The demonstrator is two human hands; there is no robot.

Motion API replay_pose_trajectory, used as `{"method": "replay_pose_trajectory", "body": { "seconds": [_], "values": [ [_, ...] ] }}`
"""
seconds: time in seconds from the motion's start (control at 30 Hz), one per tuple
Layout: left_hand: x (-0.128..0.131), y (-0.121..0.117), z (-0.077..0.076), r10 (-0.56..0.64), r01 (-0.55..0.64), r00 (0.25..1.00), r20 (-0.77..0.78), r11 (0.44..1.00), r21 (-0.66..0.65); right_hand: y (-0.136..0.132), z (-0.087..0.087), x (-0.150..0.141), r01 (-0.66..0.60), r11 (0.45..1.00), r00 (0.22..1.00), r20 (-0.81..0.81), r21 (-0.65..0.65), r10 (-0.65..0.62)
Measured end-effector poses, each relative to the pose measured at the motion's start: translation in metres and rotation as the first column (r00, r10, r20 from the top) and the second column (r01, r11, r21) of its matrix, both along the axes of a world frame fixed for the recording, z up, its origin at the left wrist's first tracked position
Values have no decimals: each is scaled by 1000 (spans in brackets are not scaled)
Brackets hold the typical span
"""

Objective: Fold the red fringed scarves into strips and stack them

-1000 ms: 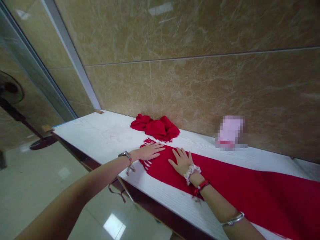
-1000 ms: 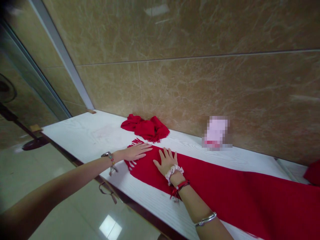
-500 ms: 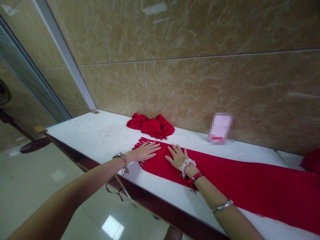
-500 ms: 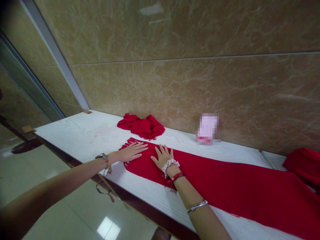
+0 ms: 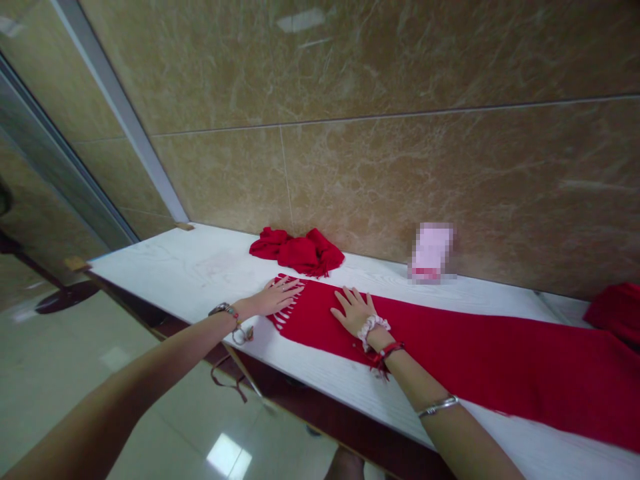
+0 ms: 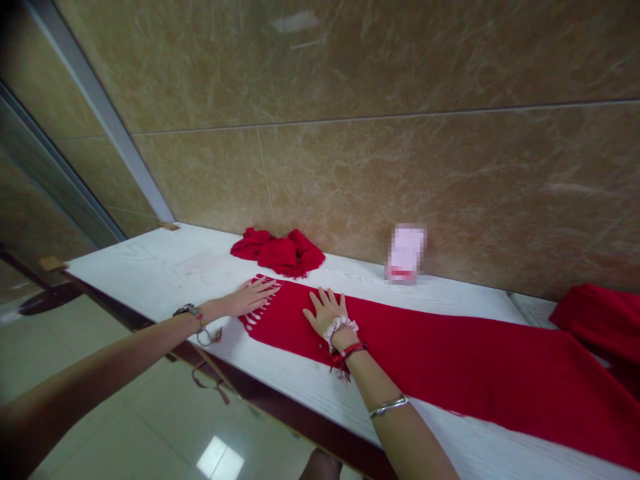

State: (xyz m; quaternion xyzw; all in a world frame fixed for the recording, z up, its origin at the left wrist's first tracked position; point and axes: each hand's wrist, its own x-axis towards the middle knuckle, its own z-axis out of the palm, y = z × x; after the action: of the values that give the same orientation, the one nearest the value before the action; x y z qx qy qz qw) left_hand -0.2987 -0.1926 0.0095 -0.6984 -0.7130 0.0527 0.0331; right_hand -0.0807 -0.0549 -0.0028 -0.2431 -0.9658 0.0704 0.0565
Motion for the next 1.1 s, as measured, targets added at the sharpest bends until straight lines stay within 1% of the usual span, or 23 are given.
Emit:
{"method": "replay_pose_trajectory", "body": {
  "seconds": [0.07, 0.13, 0.2, 0.27, 0.4, 0.47, 0.53, 0.57, 0.6, 0.67, 0.73, 0.77, 0.8, 0.83, 0.93, 1.0, 1.07, 1.1],
  "values": [
    [8, 4, 2, -64, 64, 998, -4, 998, 21, 0, 0, 0, 5, 1000, 1000, 2, -3, -5],
    [17, 9, 2, -130, 130, 991, 16, 991, 12, 0, 0, 0, 6, 1000, 1000, 3, 0, -6],
    [20, 10, -1, -141, 142, 989, 45, 990, -11, 0, -1, 0, 6, 1000, 1000, -1, 4, -6],
    [15, 8, -6, -104, 105, 993, 61, 994, -18, 0, -1, 0, 5, 1000, 1000, -5, -4, -5],
    [-6, -5, -10, 16, -14, 999, 52, 999, -42, 0, -1, 1, 1, 1000, 1000, -9, -21, -1],
    [-12, -11, -8, 94, -92, 995, 34, 994, -60, 0, 0, 1, 3, 1000, 1000, -15, -19, -3],
    [-11, -13, -3, 133, -133, 991, 15, 991, -24, 0, 0, 1, 9, 1000, 1000, -22, -20, -9],
    [-8, -13, 0, 123, -124, 992, 8, 992, 20, 0, 0, 1, 11, 1000, 1000, -26, -21, -12],
    [-3, -11, 4, 90, -90, 996, 3, 993, 72, 0, 0, 1, 12, 1000, 999, -29, -21, -13],
    [8, -7, 10, -37, 36, 999, 3, 990, 134, 0, 0, 1, 10, 1000, 999, -32, -20, -10],
    [14, -3, 12, -169, 165, 986, 17, 979, 119, 0, 0, 1, 6, 1000, 1000, -29, -19, -7],
    [14, -3, 12, -201, 198, 979, 20, 975, 98, 0, 0, 1, 6, 1000, 1000, -28, -18, -7],
    [11, -3, 12, -194, 193, 981, 11, 978, 83, 0, -1, 1, 5, 1000, 1000, -26, -17, -6],
    [4, -6, 11, -153, 153, 988, -9, 985, 81, 0, -1, 2, 5, 1000, 1000, -25, -15, -5],
    [-26, -19, 8, 47, -38, 996, -80, 992, 118, 0, -1, 1, -1, 1000, 1000, -24, -9, 0],
    [-42, -30, 8, 122, -109, 988, -93, 985, 133, 0, -1, 1, -1, 1000, 1000, -29, -5, 1],
    [-46, -38, 9, 138, -121, 987, -84, 977, 178, -1, -1, 0, 7, 1000, 999, -35, 1, -7],
    [-42, -40, 8, 116, -99, 991, -72, 974, 206, -1, -1, 0, 14, 1000, 999, -36, 3, -14]
  ]
}}
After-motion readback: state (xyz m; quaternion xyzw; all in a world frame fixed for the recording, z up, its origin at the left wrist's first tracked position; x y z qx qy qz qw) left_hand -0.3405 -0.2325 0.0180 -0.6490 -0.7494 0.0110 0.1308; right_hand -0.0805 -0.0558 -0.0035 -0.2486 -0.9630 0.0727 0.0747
